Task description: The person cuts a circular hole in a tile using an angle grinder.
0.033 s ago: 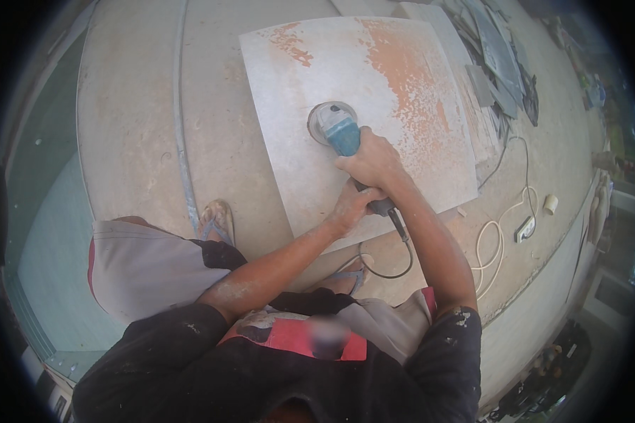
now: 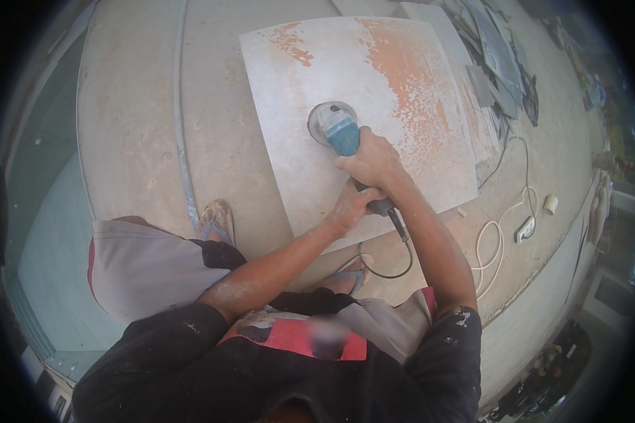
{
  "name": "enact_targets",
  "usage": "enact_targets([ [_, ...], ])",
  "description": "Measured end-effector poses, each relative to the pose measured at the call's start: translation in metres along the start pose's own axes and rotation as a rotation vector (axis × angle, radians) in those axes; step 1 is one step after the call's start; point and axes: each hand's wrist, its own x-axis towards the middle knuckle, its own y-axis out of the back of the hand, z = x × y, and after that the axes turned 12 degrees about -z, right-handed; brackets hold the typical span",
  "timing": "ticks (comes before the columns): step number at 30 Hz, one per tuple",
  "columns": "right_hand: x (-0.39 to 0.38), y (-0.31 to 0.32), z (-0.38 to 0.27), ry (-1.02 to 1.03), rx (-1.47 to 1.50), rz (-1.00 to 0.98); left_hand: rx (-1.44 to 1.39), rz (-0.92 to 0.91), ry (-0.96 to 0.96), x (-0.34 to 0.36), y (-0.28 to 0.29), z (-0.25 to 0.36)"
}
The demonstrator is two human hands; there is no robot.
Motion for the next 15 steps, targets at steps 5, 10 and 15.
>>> enact_targets([
  [5,0.0021,-0.0020,-0.0004,0.000,-0.001,-0.001,-0.010,0.004,-0.007,-0.0008,0.0010,0.0002],
  [10,0.0029,-0.0015,-0.0021,-0.007,0.007,-0.009,-0.003,0.010,0.015,0.0001,0.0022,0.0010],
  [15,0.0015,-0.0016,-0.0028,-0.002,0.002,0.003,0.058,-0.029,0.021,-0.0001,0.0060,-0.0017],
])
